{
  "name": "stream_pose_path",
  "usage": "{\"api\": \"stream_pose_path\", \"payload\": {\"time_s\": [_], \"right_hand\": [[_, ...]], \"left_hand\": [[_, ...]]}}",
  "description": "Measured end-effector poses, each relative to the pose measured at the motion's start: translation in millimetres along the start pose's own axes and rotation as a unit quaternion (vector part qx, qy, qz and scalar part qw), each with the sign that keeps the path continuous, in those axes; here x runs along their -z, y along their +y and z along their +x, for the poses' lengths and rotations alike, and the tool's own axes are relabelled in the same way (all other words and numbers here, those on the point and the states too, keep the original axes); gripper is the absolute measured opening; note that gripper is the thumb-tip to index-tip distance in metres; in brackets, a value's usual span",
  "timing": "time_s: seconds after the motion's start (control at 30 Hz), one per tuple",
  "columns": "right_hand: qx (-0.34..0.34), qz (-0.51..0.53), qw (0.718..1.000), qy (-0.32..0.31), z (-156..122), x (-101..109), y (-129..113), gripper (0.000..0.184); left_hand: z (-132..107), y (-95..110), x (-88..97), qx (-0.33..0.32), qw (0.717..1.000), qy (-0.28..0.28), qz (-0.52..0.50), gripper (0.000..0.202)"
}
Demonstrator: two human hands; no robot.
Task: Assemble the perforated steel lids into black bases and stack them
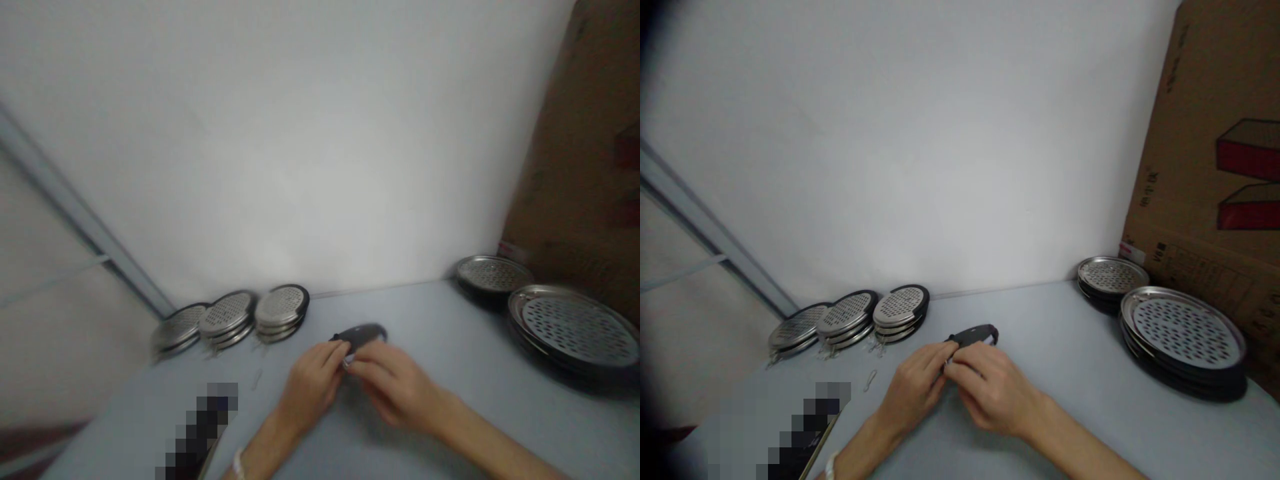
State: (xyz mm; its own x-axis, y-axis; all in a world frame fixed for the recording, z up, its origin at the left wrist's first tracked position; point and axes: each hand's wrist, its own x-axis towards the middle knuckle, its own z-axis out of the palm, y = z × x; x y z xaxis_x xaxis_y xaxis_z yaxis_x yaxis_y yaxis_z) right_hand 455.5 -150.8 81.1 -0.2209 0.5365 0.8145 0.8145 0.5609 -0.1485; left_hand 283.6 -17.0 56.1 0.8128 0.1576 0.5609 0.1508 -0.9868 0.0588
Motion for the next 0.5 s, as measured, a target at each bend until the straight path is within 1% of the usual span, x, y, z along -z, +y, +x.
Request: {"api": "stream_pose_path", "payload": {"time_s": [0.03, 0.07, 0.13, 0.17, 0.23, 0.27, 0.3, 0.33, 0.4, 0.43, 0.47, 0.5], "right_hand": [[-0.012, -0.004, 1.0, 0.024, 1.6, -0.2, 7.7, 0.033], [-0.04, -0.004, 0.998, 0.048, 0.7, -1.1, 16.4, 0.03], [-0.133, 0.008, 0.988, 0.085, -8.0, -5.1, 35.4, 0.023], [-0.185, 0.013, 0.977, 0.102, -15.1, -8.0, 44.5, 0.02], [-0.271, 0.003, 0.955, 0.124, -30.9, -13.9, 59.9, 0.017], [-0.304, 0.001, 0.945, 0.122, -38.0, -16.3, 65.6, 0.017], [-0.332, 0.002, 0.936, 0.121, -43.6, -18.1, 69.7, 0.017], [-0.355, 0.005, 0.927, 0.118, -47.4, -19.1, 72.4, 0.017], [-0.386, 0.016, 0.915, 0.117, -49.7, -19.1, 74.0, 0.018], [-0.393, 0.021, 0.912, 0.118, -49.0, -18.5, 73.4, 0.018], [-0.395, 0.025, 0.911, 0.12, -47.7, -17.8, 72.3, 0.019], [-0.395, 0.029, 0.91, 0.121, -46.2, -17.2, 71.0, 0.02]], "left_hand": [[1.3, -7.3, 6.1, 0.013, 1.0, 0.018, 0.015, 0.03], [2.7, -14.1, 12.3, 0.038, 0.998, 0.036, 0.028, 0.028], [5.4, -25.2, 24.5, 0.106, 0.991, 0.068, 0.039, 0.029], [6.7, -29.3, 29.9, 0.149, 0.985, 0.08, 0.03, 0.03], [8.5, -34.4, 37.8, 0.249, 0.964, 0.094, -0.022, 0.03], [8.5, -35.8, 39.7, 0.302, 0.946, 0.098, -0.069, 0.031], [7.6, -36.5, 40.0, 0.355, 0.92, 0.102, -0.129, 0.032], [5.7, -36.6, 38.9, 0.407, 0.886, 0.104, -0.196, 0.035], [-0.5, -35.0, 33.8, 0.493, 0.798, 0.102, -0.332, 0.04], [-4.2, -33.3, 31.0, 0.524, 0.752, 0.101, -0.387, 0.04], [-7.7, -31.0, 28.7, 0.547, 0.711, 0.103, -0.43, 0.039], [-10.5, -28.3, 27.7, 0.559, 0.68, 0.11, -0.462, 0.036]]}}
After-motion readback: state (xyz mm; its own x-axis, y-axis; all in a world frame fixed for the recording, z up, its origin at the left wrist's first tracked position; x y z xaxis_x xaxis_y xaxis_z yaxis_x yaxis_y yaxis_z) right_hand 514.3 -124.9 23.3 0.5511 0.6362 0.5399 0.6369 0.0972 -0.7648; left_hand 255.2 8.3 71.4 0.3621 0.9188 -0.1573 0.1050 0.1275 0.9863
